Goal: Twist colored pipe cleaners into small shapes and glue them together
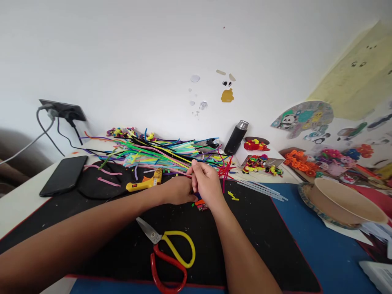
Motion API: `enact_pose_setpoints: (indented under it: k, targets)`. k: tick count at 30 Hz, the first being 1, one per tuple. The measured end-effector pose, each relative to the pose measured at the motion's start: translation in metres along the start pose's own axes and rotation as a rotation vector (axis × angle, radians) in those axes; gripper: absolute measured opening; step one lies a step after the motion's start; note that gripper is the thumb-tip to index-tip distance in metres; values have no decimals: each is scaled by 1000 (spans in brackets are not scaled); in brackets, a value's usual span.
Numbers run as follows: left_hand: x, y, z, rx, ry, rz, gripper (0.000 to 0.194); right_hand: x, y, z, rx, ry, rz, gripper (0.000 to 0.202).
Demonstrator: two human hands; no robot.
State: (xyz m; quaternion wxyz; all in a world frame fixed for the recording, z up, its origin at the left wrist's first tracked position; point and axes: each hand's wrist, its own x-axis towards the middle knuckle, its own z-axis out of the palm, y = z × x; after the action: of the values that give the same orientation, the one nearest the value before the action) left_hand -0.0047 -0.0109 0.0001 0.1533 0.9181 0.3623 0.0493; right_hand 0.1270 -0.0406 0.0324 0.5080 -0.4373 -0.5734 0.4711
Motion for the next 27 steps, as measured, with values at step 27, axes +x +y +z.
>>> enact_pose_setpoints:
  k: [27]
  targets:
    - [4, -83, -69, 322, 98, -449, 29, 1, 1, -2, 3, 71, -36, 49]
